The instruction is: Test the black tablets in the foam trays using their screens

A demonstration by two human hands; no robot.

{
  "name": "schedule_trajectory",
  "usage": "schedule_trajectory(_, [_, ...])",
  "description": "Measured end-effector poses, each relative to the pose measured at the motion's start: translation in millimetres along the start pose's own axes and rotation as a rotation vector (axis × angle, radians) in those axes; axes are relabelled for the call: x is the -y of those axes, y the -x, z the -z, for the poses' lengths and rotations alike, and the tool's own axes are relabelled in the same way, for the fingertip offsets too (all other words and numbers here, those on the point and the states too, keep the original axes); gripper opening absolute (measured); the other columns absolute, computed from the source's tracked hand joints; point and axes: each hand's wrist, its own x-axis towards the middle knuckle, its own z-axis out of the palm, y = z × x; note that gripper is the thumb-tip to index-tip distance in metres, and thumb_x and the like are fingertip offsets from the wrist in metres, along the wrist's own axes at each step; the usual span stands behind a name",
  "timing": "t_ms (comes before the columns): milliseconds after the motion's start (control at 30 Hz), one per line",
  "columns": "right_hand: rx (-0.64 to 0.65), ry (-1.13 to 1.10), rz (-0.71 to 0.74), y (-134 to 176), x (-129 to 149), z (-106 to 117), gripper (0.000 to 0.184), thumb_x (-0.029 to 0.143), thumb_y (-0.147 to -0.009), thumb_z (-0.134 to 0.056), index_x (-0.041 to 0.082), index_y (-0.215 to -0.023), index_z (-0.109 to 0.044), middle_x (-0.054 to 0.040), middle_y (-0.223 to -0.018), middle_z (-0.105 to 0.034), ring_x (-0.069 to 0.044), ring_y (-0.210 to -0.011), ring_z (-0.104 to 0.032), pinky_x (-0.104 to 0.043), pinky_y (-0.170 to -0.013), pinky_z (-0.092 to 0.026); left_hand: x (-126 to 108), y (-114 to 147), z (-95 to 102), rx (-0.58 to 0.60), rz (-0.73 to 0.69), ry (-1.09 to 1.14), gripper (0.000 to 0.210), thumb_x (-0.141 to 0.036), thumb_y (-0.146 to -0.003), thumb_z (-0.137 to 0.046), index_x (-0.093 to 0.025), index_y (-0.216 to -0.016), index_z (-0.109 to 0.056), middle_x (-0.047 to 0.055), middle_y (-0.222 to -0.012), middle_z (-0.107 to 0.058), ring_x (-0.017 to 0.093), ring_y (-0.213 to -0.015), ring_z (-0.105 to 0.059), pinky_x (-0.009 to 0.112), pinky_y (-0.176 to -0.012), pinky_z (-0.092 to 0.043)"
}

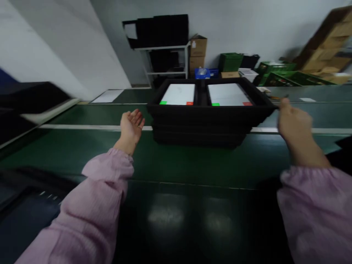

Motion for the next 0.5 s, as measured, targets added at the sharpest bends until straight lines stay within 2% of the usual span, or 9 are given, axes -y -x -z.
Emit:
schedule_trajectory(67, [-0.1, -0.036, 0.038, 42, -9, -1, 0.054, 0.048, -0.1, -0.026, 0.021, -0.126, -0.064, -0.0209, -0.143, -0.06, -0.038, -0.14, -0.056, -0.06, -0.103, -0.052, -2, 41, 48.3, -0.018, -0.053, -0.098, 0.021, -0.037, -0.093, -0.052, -0.019, -0.093, -0.063, 0.006, -0.1, -0.072, 0.02, -0.113, -0.066, 0.036, -0.104, -0.054])
schedule_trajectory(100, [-0.123, -0.07, 0.066, 65, -18, -3, 0.054, 0.052, -0.099, -0.027, 0.024, -0.129, -0.063, -0.0191, -0.142, -0.061, -0.037, -0.135, -0.06, -0.06, -0.103, -0.053, -2, 64, 78.6, 0.072, -0.13, -0.302, 0.024, -0.042, -0.085, -0.061, -0.02, -0.092, -0.065, 0.006, -0.102, -0.073, 0.024, -0.11, -0.068, 0.038, -0.101, -0.055])
schedule_trajectory(167, [-0.099, -0.026, 0.188, 113, -42, -13, 0.047, 0.056, -0.095, -0.041, 0.029, -0.124, -0.066, -0.0172, -0.127, -0.07, -0.039, -0.119, -0.068, -0.063, -0.106, -0.051, -2, 116, 147.6, 0.117, -0.267, -0.763, 0.037, -0.056, -0.071, -0.071, -0.024, -0.088, -0.069, 0.008, -0.102, -0.073, 0.03, -0.101, -0.07, 0.043, -0.095, -0.056])
schedule_trajectory(200, [-0.09, -0.011, 0.208, 136, -55, -20, 0.042, 0.057, -0.089, -0.047, 0.03, -0.113, -0.068, -0.0159, -0.108, -0.074, -0.04, -0.1, -0.073, -0.065, -0.095, -0.055, -3, 142, 183.9, 0.06, -0.286, -0.941, 0.04, -0.061, -0.069, -0.07, -0.026, -0.086, -0.069, 0.009, -0.098, -0.073, 0.032, -0.097, -0.07, 0.046, -0.093, -0.056])
schedule_trajectory(267, [0.117, -0.035, 0.196, 178, -79, -37, 0.037, 0.056, -0.085, -0.054, 0.03, -0.109, -0.066, -0.0117, -0.094, -0.075, -0.035, -0.083, -0.075, -0.059, -0.085, -0.059, -6, 194, 252.7, -0.142, -0.258, -1.185, 0.043, -0.068, -0.061, -0.071, -0.029, -0.077, -0.062, 0.008, -0.083, -0.069, 0.035, -0.088, -0.069, 0.049, -0.089, -0.056])
schedule_trajectory(333, [0.304, -0.104, 0.158, 214, -94, -55, 0.041, 0.056, -0.083, -0.057, 0.027, -0.11, -0.067, -0.0091, -0.091, -0.075, -0.03, -0.073, -0.074, -0.049, -0.072, -0.062, -11, 239, 306.9, -0.25, -0.16, -1.357, 0.047, -0.069, -0.055, -0.075, -0.031, -0.07, -0.052, 0.003, -0.069, -0.06, 0.035, -0.075, -0.066, 0.047, -0.078, -0.056])
schedule_trajectory(400, [0.43, -0.179, 0.096, 247, -95, -71, 0.047, 0.059, -0.088, -0.056, 0.026, -0.119, -0.067, -0.0068, -0.095, -0.075, -0.025, -0.075, -0.073, -0.041, -0.071, -0.061, -16, 268, 338.8, -0.233, -0.103, -1.411, 0.042, -0.067, -0.062, -0.069, -0.031, -0.065, -0.047, 0.002, -0.067, -0.059, 0.032, -0.069, -0.065, 0.044, -0.07, -0.055])
schedule_trajectory(433, [0.516, -0.224, 0.077, 262, -90, -79, 0.048, 0.06, -0.089, -0.057, 0.026, -0.121, -0.068, -0.0059, -0.095, -0.074, -0.024, -0.076, -0.073, -0.039, -0.072, -0.061, -19, 277, 345.7, -0.195, -0.102, -1.423, 0.038, -0.065, -0.067, -0.065, -0.031, -0.065, -0.048, 0.002, -0.069, -0.061, 0.032, -0.068, -0.066, 0.042, -0.067, -0.054])
schedule_trajectory(500, [0.777, -0.328, 0.054, 292, -72, -94, 0.051, 0.063, -0.087, -0.063, 0.026, -0.121, -0.071, -0.005, -0.092, -0.074, -0.022, -0.075, -0.073, -0.037, -0.073, -0.06, -25, 283, 342.0, -0.115, -0.135, -1.45, 0.031, -0.06, -0.074, -0.058, -0.031, -0.067, -0.052, 0.004, -0.076, -0.065, 0.033, -0.071, -0.069, 0.041, -0.064, -0.051])
